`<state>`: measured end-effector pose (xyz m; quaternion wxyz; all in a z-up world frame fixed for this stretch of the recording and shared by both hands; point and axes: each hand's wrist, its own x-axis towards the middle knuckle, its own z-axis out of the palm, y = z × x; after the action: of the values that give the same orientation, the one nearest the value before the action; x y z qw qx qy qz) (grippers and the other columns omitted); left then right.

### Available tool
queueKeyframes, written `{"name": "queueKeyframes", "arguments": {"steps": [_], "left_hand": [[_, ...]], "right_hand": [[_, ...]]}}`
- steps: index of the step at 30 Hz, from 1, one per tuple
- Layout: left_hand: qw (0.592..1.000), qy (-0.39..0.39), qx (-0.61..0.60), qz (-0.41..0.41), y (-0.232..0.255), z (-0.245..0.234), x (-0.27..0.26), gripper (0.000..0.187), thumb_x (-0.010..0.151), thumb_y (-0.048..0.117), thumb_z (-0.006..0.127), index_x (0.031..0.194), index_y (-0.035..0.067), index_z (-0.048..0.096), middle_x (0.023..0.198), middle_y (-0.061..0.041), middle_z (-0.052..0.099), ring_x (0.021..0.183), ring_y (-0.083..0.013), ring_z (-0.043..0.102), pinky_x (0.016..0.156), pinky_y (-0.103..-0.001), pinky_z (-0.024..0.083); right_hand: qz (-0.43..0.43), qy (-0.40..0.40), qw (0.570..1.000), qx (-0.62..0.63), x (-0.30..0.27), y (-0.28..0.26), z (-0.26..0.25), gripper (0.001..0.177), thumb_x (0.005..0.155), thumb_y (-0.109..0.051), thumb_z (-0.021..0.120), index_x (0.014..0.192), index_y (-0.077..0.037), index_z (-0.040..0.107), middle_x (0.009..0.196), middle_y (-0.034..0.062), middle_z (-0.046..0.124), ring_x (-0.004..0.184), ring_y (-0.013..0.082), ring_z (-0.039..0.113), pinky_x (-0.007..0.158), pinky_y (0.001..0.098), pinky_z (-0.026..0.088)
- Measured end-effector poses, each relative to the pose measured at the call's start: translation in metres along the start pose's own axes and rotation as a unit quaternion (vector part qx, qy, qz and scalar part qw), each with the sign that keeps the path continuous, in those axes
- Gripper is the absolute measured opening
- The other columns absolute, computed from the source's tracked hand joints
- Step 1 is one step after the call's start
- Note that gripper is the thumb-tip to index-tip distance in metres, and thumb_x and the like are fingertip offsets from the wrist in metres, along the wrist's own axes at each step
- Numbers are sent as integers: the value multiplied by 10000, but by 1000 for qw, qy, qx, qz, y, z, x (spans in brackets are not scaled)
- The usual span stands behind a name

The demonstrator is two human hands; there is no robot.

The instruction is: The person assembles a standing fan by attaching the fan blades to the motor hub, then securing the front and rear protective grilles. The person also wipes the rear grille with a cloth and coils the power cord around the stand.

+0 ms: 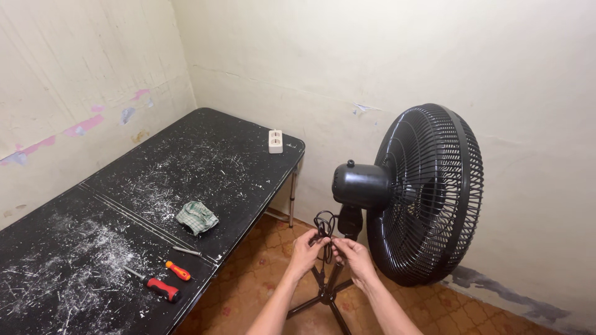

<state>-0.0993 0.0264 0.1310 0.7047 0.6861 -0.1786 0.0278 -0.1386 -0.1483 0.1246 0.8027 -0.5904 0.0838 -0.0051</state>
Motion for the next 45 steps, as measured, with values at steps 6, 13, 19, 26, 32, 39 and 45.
{"name": "queueKeyframes", "arguments": {"steps": [6,13,19,26,32,39,45], "left_hand": [[1000,-5,10,-2,13,0,1,175,904,172,760,985,19,734,820,-6,733,772,-60,615,720,-254,517],[996,3,60,-73,13,4,2,318,994,315,677,942,2,704,755,-37,662,703,-98,565,659,-297,491],[997,-7,26,-70,0,5,7,401,1019,380,610,948,-2,710,759,-36,656,716,-109,559,672,-308,484],[974,-59,-194,-103,-24,6,13,468,1064,418,409,1081,63,712,818,-1,666,733,-115,543,675,-275,428],[972,-109,-205,-24,-3,-4,-7,542,1074,516,466,1241,46,676,884,23,632,812,-94,529,740,-223,416],[994,-53,-30,-88,19,-16,-16,527,826,212,803,1289,156,558,1098,-69,749,1072,-168,687,934,-304,537],[948,-119,281,-87,13,-48,-18,592,787,413,868,1236,103,638,1214,-113,631,1147,-261,639,999,-387,519]], "right_hand": [[27,-17,999,21,8,-4,0,137,942,-112,716,1057,-40,735,873,13,700,726,80,614,645,210,497],[-512,-1,714,-477,-21,-20,13,193,853,-25,680,1039,4,718,1001,94,702,910,239,695,776,332,573],[-614,30,567,-548,-27,-38,7,288,754,-51,716,1040,-78,739,1185,122,628,1121,327,613,914,425,531],[-318,84,880,-343,-9,-5,11,113,939,-133,675,996,-46,719,1032,86,717,986,210,668,856,321,542],[-39,52,997,-33,29,10,5,121,987,-151,635,1034,-41,656,962,47,751,869,120,682,742,295,510],[-112,1,994,-17,37,-6,9,123,999,-143,641,1069,-43,658,988,65,748,881,128,688,757,265,535],[-123,-15,990,-69,24,-16,15,134,1000,-182,610,1068,-74,649,1061,68,771,950,112,700,786,302,544]]}}
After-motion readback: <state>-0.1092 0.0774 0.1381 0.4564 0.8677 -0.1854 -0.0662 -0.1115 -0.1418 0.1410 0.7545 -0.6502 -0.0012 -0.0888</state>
